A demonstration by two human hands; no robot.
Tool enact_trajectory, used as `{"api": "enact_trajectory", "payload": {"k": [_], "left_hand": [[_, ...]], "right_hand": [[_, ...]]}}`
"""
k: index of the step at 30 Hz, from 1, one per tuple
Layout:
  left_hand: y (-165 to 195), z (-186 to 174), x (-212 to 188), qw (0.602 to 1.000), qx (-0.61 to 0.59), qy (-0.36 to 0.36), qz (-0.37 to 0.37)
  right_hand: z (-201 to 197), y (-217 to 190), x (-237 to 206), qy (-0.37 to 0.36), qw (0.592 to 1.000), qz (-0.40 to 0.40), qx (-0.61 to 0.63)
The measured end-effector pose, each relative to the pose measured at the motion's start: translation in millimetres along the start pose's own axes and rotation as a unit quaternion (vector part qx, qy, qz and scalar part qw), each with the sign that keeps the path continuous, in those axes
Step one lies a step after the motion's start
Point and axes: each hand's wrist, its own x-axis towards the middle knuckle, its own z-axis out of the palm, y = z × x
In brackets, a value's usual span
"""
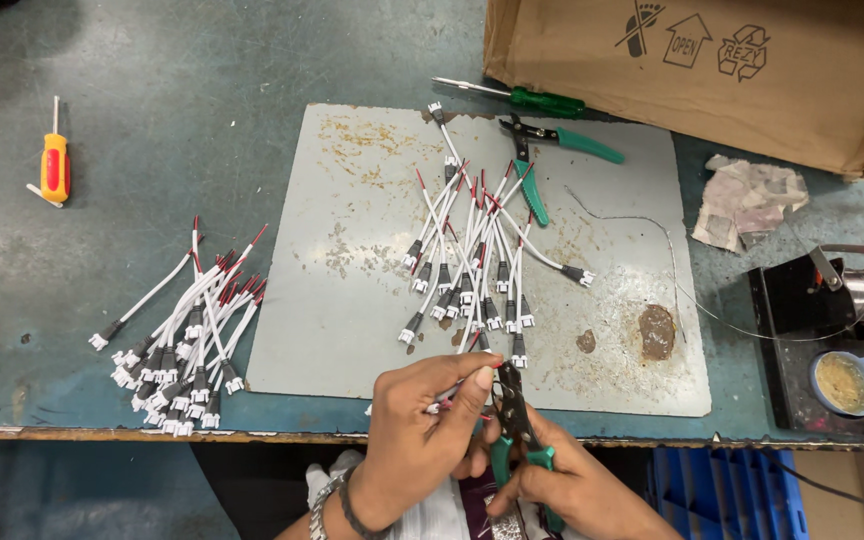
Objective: The person uses wire strippers to remove insulation from the ends of multiple white wires with red and black conductors. The person repeatedly picks up wires, strips them, and places them on the table, occasionally gathering and repositioning the bundle.
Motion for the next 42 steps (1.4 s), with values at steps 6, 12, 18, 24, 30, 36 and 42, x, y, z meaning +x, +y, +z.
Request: {"api": "enact_trajectory", "payload": {"k": [6,12,18,24,30,36,42], "left_hand": [[6.0,2.6,-1.5,0.999,-0.015,0.025,-0.023],[6.0,0.7,-2.1,0.981,0.123,0.056,0.142],[3.5,-1.8,-0.5,0.967,0.167,0.068,0.183],[3.6,-10.6,2.4,0.984,0.146,0.016,0.103],[0.9,-14.1,8.9,0.994,0.094,-0.029,0.039],[-0.2,-12.6,10.3,0.996,0.079,-0.032,0.014],[1.0,-8.6,10.1,0.999,-0.002,-0.037,-0.040]], "right_hand": [[-3.6,5.8,-0.3,0.010,1.000,-0.001,0.002],[-8.0,7.8,0.3,0.005,0.999,-0.002,-0.044],[-9.4,8.7,-3.0,0.043,0.995,0.030,-0.084],[-3.7,-0.8,-4.2,0.038,0.987,0.003,-0.154],[9.5,-16.5,-3.4,0.055,0.970,-0.032,-0.234],[15.9,-25.0,-1.9,0.056,0.964,-0.047,-0.254],[18.1,-29.9,0.3,0.070,0.962,-0.028,-0.261]]}}
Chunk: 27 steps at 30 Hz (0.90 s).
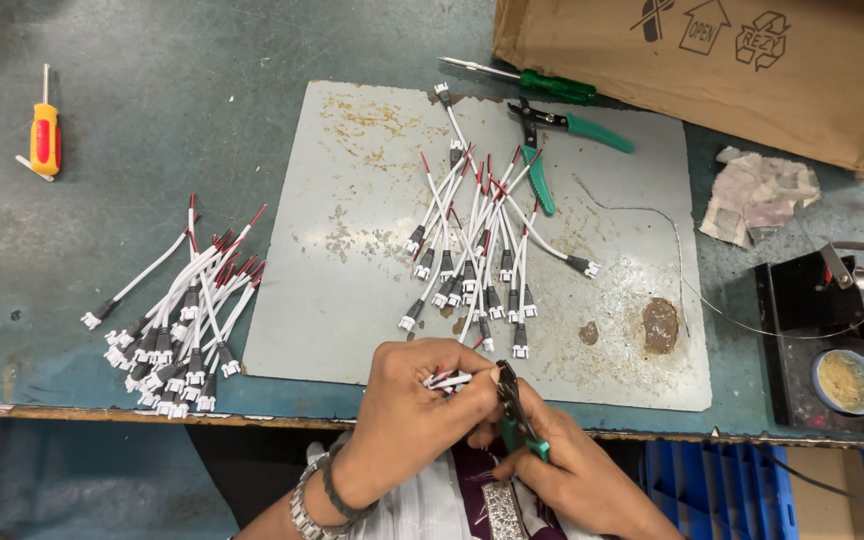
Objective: The person uses wire strippers to remove insulation from the ends of multiple white wires with red and black conductors. The person repeatedly picks up wires, strips them, and places them on the table, occasionally gathering and repositioning the bundle.
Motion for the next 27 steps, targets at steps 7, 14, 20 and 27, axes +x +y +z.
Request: {"api": "enact_trajectory", "payload": {"k": [7,14,20,27], "left_hand": [[-0.2,2.4,0.1,0.999,-0.047,-0.004,-0.017],[-3.9,0.6,2.6,1.000,-0.029,0.007,-0.002],[-7.8,0.0,4.1,1.000,-0.003,0.012,-0.017],[-15.8,-4.3,3.4,0.999,-0.039,-0.019,-0.008]], "right_hand": [[-1.0,-0.7,0.9,0.018,0.997,-0.032,-0.061],[-1.2,1.8,3.8,0.029,0.997,-0.020,-0.068],[0.1,-6.2,4.2,0.021,0.998,-0.020,-0.049],[2.9,-10.2,3.2,0.006,1.000,-0.004,-0.003]]}}
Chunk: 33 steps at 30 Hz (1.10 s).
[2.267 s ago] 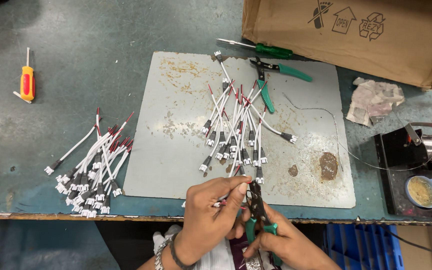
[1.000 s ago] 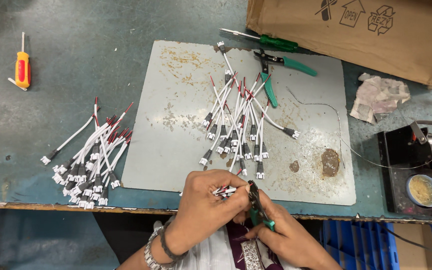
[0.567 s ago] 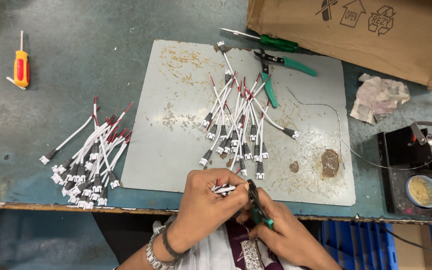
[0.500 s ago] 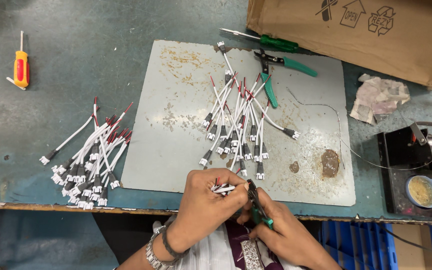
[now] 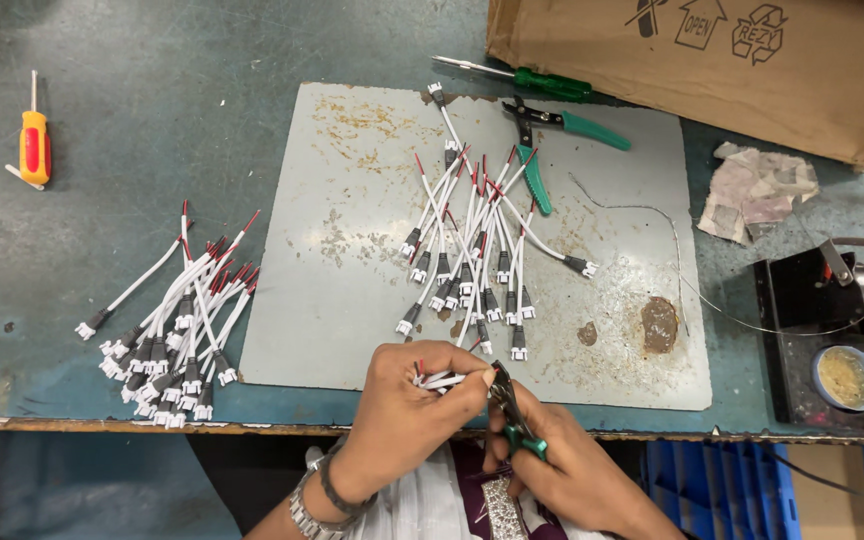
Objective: The person uses wire strippers to remove insulation from the ends of multiple white wires with red and black conductors. The person repeatedly picks up wires, strips them, and places them on the table, occasionally gathering and repositioning the bundle.
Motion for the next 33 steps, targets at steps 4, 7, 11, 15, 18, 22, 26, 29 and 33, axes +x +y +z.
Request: {"api": "enact_trajectory", "payload": {"k": [4,7,11,15,18,22,26,29,33], "left_hand": [[-4.1,-3.2,0.4,0.998,-0.058,-0.034,-0.019],[-5.9,-4.8,0.5,0.994,-0.092,-0.056,-0.025],[-9.4,-7.8,-0.7,0.982,-0.155,-0.100,-0.029],[-17.0,-7.9,-1.5,0.990,-0.118,-0.079,-0.020],[-23.4,-6.6,-1.4,0.995,-0.061,-0.076,0.026],[-27.8,-2.2,-2.3,0.994,-0.100,-0.052,-0.011],[-27.3,-0.5,-0.6,0.998,-0.064,0.003,-0.007],[-26.9,1.4,0.4,0.995,-0.091,0.034,-0.021],[-26.6,3.6,0.4,0.988,-0.137,0.058,-0.025]], "right_hand": [[-0.9,1.2,-1.6,-0.023,0.999,-0.003,0.023],[-1.7,3.1,-1.7,-0.033,0.999,-0.014,0.036],[-5.0,8.3,-1.8,-0.077,0.993,-0.036,0.079],[-4.8,18.3,-3.7,-0.092,0.989,-0.052,0.107],[-1.9,26.4,-6.7,-0.124,0.973,-0.041,0.188],[-0.7,33.0,-6.4,-0.120,0.963,-0.021,0.239],[-4.0,34.0,-7.1,-0.111,0.960,-0.018,0.256],[-5.4,33.4,-6.9,-0.111,0.960,-0.019,0.257],[-4.4,33.0,-6.6,-0.114,0.959,-0.025,0.257]]}}
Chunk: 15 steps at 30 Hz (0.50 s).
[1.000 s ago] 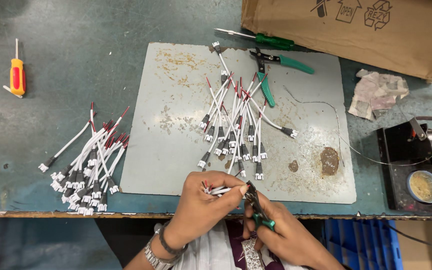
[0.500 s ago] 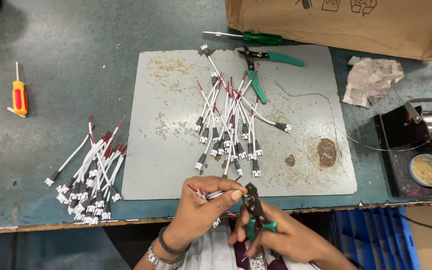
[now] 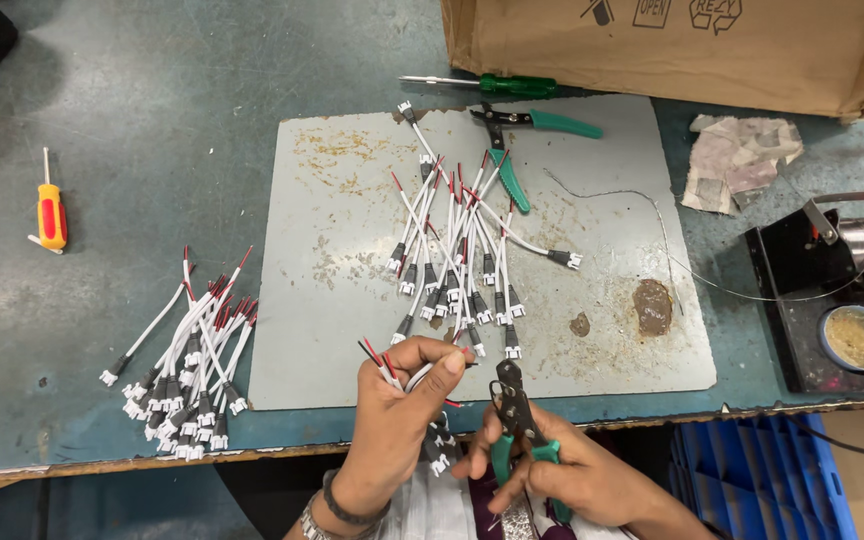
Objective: The person uses wire strippers to remove insulation from the ends of multiple white wires with red and black conductors. The person repeatedly picks up wires, strips them, and places them on the table, occasionally gathering and repositioning the bundle.
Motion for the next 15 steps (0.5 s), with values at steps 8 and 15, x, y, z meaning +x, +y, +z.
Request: {"api": "enact_trajectory", "payload": {"k": [8,15], "left_hand": [[9.7,7.2,-8.4,0.996,0.086,-0.005,0.007],[16.6,8.5,-8.2,0.993,0.083,-0.076,0.042]], "right_hand": [[-1.3,5.7,2.2,0.009,1.000,0.012,0.023],[-10.7,16.1,0.3,-0.007,0.999,0.005,0.051]]}}
